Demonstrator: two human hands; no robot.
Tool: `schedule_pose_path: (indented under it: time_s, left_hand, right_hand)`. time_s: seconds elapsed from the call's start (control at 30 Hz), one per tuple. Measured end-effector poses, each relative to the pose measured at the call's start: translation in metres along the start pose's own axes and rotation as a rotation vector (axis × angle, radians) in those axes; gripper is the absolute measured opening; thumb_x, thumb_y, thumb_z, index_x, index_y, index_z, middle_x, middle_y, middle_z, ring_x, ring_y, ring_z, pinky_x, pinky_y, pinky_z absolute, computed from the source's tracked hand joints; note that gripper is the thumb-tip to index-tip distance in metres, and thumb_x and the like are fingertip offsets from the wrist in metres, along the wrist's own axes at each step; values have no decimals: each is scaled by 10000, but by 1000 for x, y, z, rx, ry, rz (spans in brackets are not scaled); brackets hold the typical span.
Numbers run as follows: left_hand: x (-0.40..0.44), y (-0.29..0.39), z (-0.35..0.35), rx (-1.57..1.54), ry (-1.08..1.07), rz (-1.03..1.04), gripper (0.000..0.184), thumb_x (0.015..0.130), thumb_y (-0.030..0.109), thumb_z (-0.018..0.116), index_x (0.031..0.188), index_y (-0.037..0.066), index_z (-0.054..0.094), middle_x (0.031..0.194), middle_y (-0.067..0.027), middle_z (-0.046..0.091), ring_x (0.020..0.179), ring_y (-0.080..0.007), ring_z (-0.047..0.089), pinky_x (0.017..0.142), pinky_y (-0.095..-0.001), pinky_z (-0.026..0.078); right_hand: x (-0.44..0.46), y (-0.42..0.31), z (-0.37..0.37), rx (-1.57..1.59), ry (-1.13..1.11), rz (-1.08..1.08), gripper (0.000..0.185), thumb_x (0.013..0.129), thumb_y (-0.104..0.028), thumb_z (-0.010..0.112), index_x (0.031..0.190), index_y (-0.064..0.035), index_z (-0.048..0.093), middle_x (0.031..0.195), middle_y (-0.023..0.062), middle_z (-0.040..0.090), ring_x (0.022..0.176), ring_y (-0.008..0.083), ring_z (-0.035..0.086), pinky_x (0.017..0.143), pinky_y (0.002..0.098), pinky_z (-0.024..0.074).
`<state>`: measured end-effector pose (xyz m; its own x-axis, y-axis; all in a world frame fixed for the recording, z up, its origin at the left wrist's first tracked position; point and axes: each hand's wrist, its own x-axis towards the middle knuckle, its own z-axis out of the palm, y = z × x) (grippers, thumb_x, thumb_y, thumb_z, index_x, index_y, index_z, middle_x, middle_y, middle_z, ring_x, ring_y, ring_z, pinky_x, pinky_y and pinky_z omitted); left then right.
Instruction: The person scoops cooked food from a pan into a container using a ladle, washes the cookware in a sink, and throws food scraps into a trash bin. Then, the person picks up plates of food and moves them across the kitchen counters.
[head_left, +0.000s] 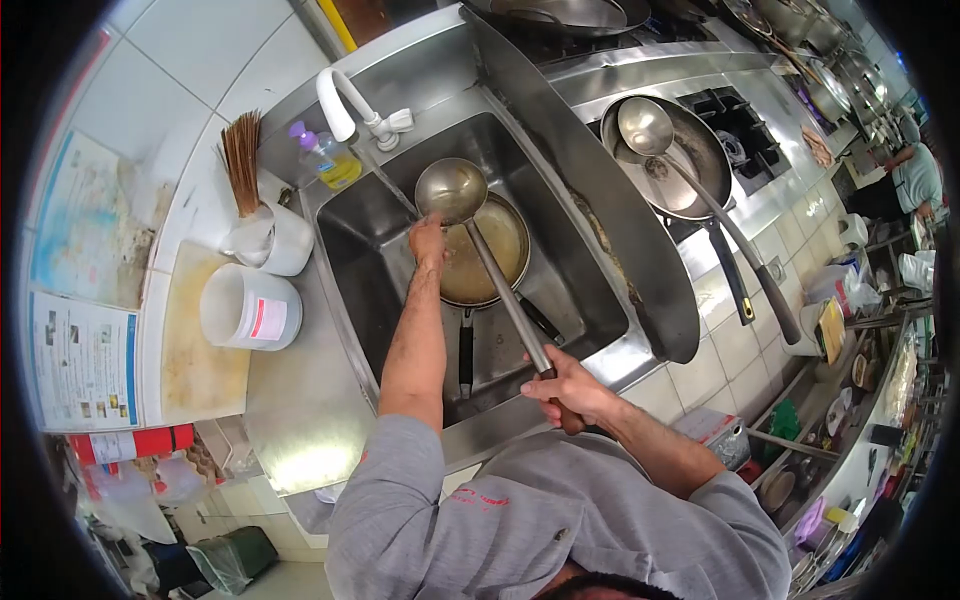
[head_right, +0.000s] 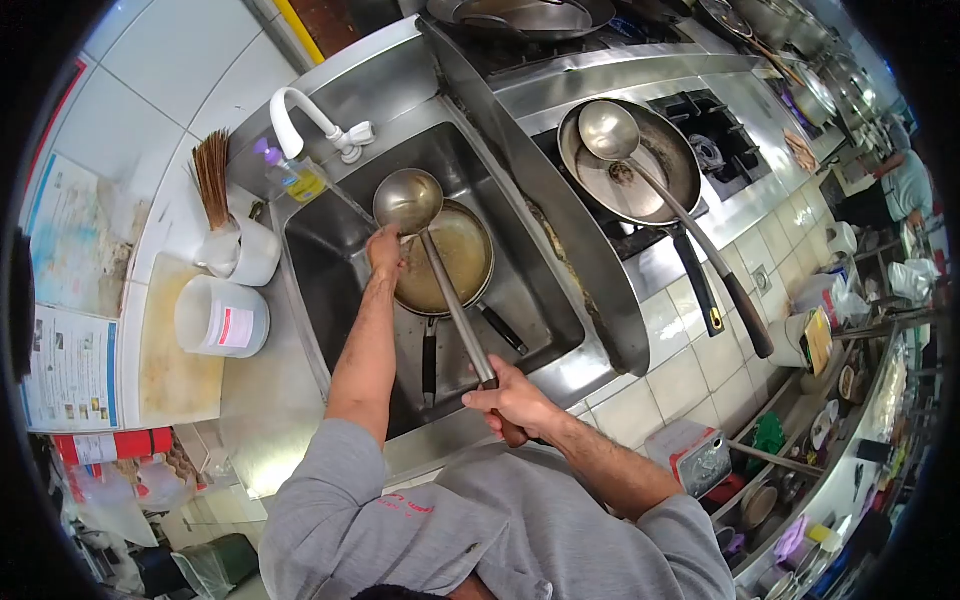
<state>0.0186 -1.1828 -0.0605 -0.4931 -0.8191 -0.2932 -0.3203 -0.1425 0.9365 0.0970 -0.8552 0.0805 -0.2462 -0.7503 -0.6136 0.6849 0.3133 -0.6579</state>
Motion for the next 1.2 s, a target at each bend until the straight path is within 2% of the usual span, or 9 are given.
schedule_pose_path:
  time_s: [0.1,0.17,0.27,0.6,0.7,0.8,1.0,1.1,1.2]
  left_hand:
    - [5,7,-4,139,-73,-36,302,795,211,564,1011,-1,563,683,-121,580,483,-238,548,440,-364,444]
    - [11,7,-6,639,21,557,479,761,292,626,1137,21,503,848,-140,593,711,-295,600,657,-422,478]
    - [-7,43,-6,832,125,943,545,711,385,675,1086,28,505,951,-160,576,915,-322,559,796,-447,434]
    - [13,43,-28,1138,-268,617,410,780,362,592,1091,116,486,1056,-98,546,976,-312,550,772,-440,454]
    - [14,30,-33,1133,-162,692,367,805,357,559,1064,103,503,1016,-104,563,940,-320,560,763,-447,451]
    - [4,35,-34,950,-52,1126,337,818,349,538,1030,88,519,955,-116,582,877,-339,569,743,-449,454]
    - [-8,69,-48,1151,-211,688,278,839,294,517,995,63,526,969,-154,562,942,-346,533,782,-429,436]
    - [13,40,-52,1022,-232,738,328,823,345,543,993,66,532,983,-142,557,982,-335,516,796,-428,423]
    - [12,38,-51,790,-171,1112,311,814,339,557,987,81,564,954,-116,577,932,-317,541,761,-413,437]
  right_hand:
    - [-7,-5,-9,90,-48,-23,548,779,-76,617,1215,-3,293,636,30,431,387,102,422,341,273,380]
    - [-12,-5,-12,95,-58,-43,551,776,-87,624,1210,0,295,634,33,437,387,102,425,338,267,379]
    - [-26,-13,-11,35,-33,-8,496,775,-56,616,1176,-5,329,584,30,437,377,99,415,343,264,366]
    - [-37,5,-8,4,-111,31,489,779,-82,612,1175,-4,337,574,21,460,384,93,436,344,255,356]
    - [-35,4,-5,-16,-103,37,492,776,-70,613,1178,-17,335,625,24,475,394,86,441,347,254,358]
    - [-40,-5,0,-50,-116,59,502,772,-59,615,1183,-19,329,662,27,481,402,82,443,347,249,358]
    - [-42,-8,4,-40,-108,63,494,765,-65,635,1173,-29,359,543,21,447,366,92,419,330,248,340]
    - [-41,-6,4,16,-120,47,486,765,-61,627,1170,-23,361,530,24,442,364,96,422,332,248,336]
    - [-40,-8,9,-39,-104,53,487,759,-43,622,1169,-11,360,535,31,449,364,101,427,334,252,338]
